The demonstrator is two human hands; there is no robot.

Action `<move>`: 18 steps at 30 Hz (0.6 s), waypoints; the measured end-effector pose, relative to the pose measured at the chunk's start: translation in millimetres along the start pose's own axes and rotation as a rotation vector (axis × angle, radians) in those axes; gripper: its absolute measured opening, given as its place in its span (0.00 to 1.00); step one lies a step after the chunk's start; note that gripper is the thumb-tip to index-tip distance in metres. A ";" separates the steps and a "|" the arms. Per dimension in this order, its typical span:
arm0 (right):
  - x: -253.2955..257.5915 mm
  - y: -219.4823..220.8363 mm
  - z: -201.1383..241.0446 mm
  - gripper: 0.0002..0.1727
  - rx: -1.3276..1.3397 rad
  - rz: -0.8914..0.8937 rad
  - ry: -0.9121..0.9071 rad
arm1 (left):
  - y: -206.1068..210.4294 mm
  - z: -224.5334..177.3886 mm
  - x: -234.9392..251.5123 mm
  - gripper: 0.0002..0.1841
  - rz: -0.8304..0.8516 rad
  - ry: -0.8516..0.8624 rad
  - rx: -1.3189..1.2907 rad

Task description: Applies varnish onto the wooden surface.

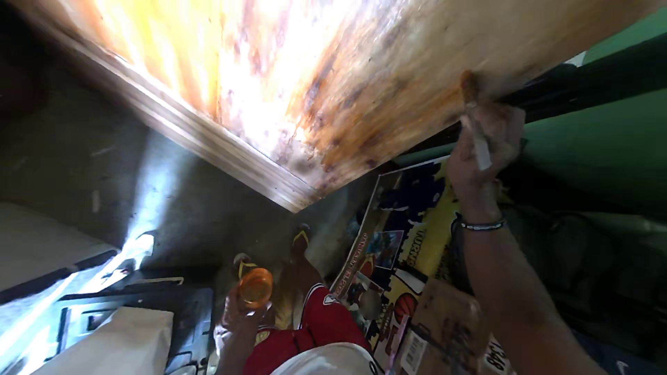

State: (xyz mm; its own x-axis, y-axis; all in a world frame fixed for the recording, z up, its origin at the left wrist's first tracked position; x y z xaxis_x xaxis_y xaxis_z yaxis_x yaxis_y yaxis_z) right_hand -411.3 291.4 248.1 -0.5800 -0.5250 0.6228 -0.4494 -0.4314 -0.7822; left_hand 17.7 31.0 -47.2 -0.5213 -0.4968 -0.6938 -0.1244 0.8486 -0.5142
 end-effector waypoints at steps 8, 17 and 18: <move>-198.4 185.4 46.6 0.19 0.156 0.789 0.325 | -2.0 -36.0 13.5 0.51 0.027 0.052 0.086; -123.3 54.9 140.1 0.14 0.766 0.421 0.575 | 2.5 -65.7 28.1 0.48 0.059 0.153 -0.010; -120.0 43.6 155.9 0.13 0.825 0.423 0.526 | 3.9 -65.0 28.6 0.48 0.057 0.184 -0.021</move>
State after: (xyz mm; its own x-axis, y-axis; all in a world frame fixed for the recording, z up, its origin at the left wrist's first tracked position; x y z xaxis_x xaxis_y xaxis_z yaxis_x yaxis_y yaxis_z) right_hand -255.3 221.3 141.5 -0.8905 -0.4504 0.0640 0.3419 -0.7553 -0.5592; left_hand -52.6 31.8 -36.2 -0.6735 -0.4082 -0.6163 -0.1071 0.8788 -0.4650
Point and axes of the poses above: each hand's wrist, its own x-axis towards the middle knuckle, its own y-axis out of the palm, z = x × y, the point moved 8 cm from there along x, towards the middle knuckle, and after that the axes turned 1 degree about -x, right-handed, at the moved point
